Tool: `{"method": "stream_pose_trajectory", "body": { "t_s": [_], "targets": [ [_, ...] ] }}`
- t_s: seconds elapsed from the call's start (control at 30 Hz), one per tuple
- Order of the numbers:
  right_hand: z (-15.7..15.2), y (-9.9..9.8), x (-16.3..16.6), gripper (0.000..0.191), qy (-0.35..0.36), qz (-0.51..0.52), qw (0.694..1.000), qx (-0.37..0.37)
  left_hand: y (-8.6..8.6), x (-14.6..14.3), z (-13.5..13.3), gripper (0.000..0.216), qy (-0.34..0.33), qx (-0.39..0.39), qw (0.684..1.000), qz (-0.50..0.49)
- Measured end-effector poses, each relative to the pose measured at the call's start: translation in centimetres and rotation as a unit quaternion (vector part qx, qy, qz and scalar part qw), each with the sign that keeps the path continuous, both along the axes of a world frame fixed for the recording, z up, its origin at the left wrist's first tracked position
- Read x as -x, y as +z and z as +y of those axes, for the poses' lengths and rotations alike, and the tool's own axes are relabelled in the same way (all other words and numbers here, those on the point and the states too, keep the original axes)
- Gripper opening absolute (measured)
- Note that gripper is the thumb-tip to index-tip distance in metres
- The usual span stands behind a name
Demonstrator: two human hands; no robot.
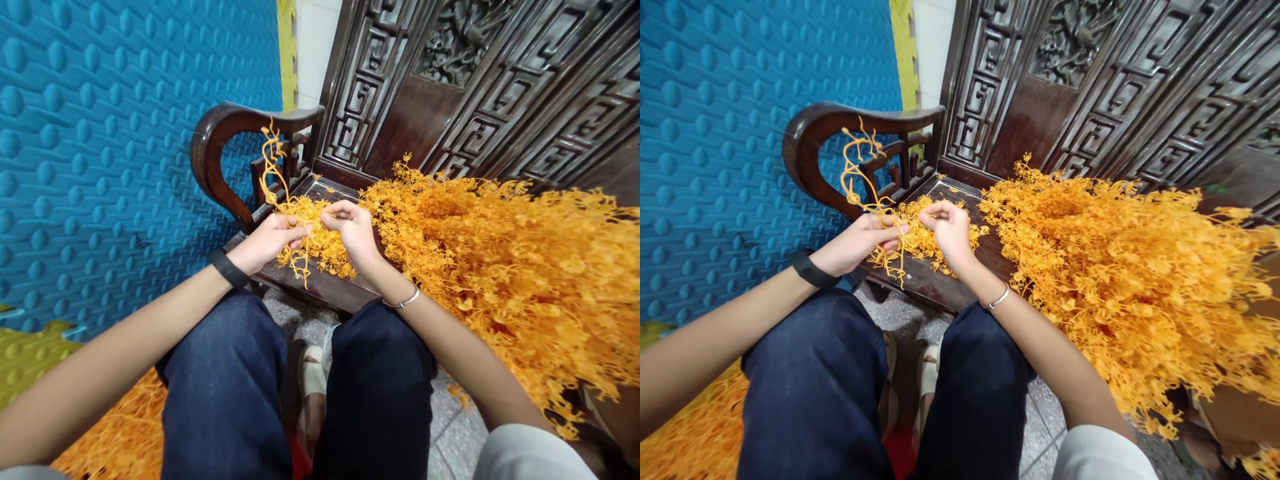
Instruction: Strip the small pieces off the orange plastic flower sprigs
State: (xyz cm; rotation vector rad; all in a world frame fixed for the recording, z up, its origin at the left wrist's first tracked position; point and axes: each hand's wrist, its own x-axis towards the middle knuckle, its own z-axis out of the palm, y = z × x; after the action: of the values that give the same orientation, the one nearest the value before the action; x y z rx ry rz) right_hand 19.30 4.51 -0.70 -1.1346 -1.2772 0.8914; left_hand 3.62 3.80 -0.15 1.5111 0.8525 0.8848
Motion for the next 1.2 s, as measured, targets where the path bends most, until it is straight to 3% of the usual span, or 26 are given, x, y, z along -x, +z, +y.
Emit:
{"method": "stream_pose_trajectory", "body": {
  "t_s": [0.37,0.67,0.8,0.9,1.03,1.2],
  "targets": [
    [1.3,0.2,0.6,0.009,-0.056,0.058,0.997,0.015,0.1,-1.1,0.4,0.020,0.058,0.050,0.994,-0.081],
    [3.1,-0.1,2.5,0.010,-0.120,0.118,0.986,0.008,0.3,-1.6,0.5,0.024,0.055,0.128,0.978,-0.152],
    [5.8,-0.8,-0.9,0.014,-0.272,0.146,0.951,0.020,0.7,-0.7,-0.4,0.024,0.047,0.111,0.987,-0.108],
    [6.5,-2.3,-4.9,0.015,-0.327,0.152,0.933,0.017,1.0,0.2,-1.1,0.026,0.029,0.057,0.995,-0.071],
    [6.1,-4.2,-7.3,0.005,-0.307,0.123,0.944,-0.008,0.6,1.2,-1.0,0.028,0.059,0.015,0.998,-0.024],
    [6.5,-4.0,-6.0,0.013,-0.211,0.032,0.976,-0.033,-0.1,2.0,-0.4,0.023,0.025,-0.022,0.997,0.073]
  ]
}}
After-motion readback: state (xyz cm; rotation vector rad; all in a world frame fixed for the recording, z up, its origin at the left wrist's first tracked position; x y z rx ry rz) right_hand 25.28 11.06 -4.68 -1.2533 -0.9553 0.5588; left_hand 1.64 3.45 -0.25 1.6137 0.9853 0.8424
